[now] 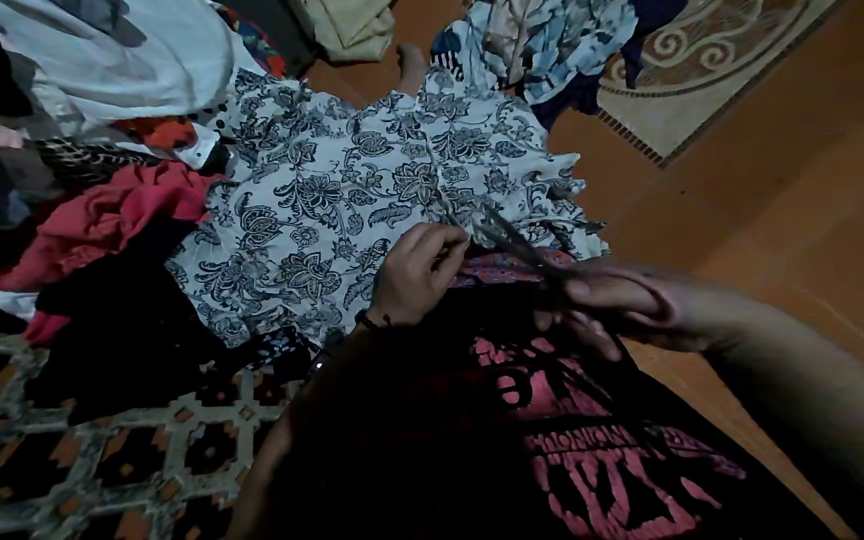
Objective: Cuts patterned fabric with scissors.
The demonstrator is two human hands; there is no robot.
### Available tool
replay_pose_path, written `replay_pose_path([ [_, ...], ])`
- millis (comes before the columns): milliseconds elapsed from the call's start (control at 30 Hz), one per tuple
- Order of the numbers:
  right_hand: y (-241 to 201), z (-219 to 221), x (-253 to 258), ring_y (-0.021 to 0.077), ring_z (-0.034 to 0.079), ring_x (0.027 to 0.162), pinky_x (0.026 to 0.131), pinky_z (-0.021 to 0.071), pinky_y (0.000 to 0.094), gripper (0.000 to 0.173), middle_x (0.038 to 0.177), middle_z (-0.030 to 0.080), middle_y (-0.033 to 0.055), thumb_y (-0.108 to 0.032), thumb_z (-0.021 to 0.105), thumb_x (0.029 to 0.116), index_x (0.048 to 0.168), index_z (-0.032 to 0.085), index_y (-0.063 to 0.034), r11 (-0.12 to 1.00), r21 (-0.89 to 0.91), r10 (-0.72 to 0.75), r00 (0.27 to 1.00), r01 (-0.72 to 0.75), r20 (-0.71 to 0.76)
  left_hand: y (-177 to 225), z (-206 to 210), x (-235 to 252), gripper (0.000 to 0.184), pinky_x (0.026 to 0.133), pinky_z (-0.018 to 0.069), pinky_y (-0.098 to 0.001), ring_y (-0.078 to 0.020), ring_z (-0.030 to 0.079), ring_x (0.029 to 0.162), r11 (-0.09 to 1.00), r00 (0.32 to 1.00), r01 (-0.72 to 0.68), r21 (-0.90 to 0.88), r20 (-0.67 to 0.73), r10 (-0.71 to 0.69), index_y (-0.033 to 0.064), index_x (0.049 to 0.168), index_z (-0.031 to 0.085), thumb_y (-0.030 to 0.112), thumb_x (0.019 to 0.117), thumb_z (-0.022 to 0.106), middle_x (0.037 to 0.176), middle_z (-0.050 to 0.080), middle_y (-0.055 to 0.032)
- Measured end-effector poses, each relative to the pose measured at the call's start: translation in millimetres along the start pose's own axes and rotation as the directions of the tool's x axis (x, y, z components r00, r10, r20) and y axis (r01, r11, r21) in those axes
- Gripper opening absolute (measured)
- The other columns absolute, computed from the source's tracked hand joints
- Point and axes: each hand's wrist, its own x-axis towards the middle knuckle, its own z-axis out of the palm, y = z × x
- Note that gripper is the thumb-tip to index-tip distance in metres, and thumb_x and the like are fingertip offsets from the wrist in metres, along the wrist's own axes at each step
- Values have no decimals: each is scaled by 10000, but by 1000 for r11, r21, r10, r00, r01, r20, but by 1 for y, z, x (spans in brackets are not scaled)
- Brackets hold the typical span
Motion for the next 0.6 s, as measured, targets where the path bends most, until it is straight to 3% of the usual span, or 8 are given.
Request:
replay_pose_path([
  [100,-5,-26,-19,-32,541,495,454,439,131,302,619,610,-131,-543,686,898,942,700,-244,970,-239,-65,993,39,-101,-2,-3,-3,123,756,591,-237,-125,691,817,997,997,72,-11,5,-72,-22,1009,724,49,910,709,946,712,-125],
  [167,-15,-17,-9,-37,548,526,478,453,133,205,656,628,-113,-363,756,843,943,701,-193,911,-403,-234,917,90,-324,0,-5,3,132,672,549,-214,-93,637,735,993,993,119,15,15,-119,-1,1034,719,72,926,701,943,701,-101],
  [233,-14,-5,27,-19,610,700,624,529,175,430,831,668,-62,-238,830,754,1102,639,-75,761,-617,-540,724,201,-430,6,-8,15,126,589,498,-207,-72,580,663,985,984,174,-15,42,-173,14,1047,696,76,937,692,951,692,-81],
  [300,-7,-4,73,124,672,962,844,569,323,590,1119,702,82,-203,833,777,1253,552,4,608,-732,-708,627,306,-326,12,-12,23,133,609,561,-226,-82,636,702,973,976,212,-89,70,-206,17,1070,660,59,947,687,987,686,-80],
  [433,-13,-9,120,151,664,776,703,571,336,391,943,690,119,-67,706,846,1207,593,34,600,-719,-739,587,350,-331,26,-30,16,175,711,612,-281,-112,679,804,927,944,331,-179,67,-324,4,1103,631,48,944,687,1005,674,-83],
  [500,-22,-15,118,94,652,777,712,561,281,402,962,687,93,-77,711,853,1215,574,32,624,-685,-736,578,376,-352,43,-46,6,142,659,597,-265,-76,670,715,779,839,543,-313,242,-488,-3,1095,641,75,977,632,910,693,-40],
  [533,-24,-17,116,69,656,799,723,563,251,408,994,683,84,-75,712,849,1215,564,32,611,-679,-755,558,407,-345,48,-55,5,227,710,606,-270,-78,693,758,644,737,667,-374,458,-497,-33,1159,625,133,1050,515,951,716,-44],
  [600,-25,-15,111,62,673,887,781,579,233,432,1078,669,94,-73,710,847,1230,549,48,577,-673,-790,526,462,-316,42,-56,3,696,920,562,-294,-119,697,1042,333,548,830,-447,767,-335,-56,1411,478,509,1092,225,1259,687,-73],
])
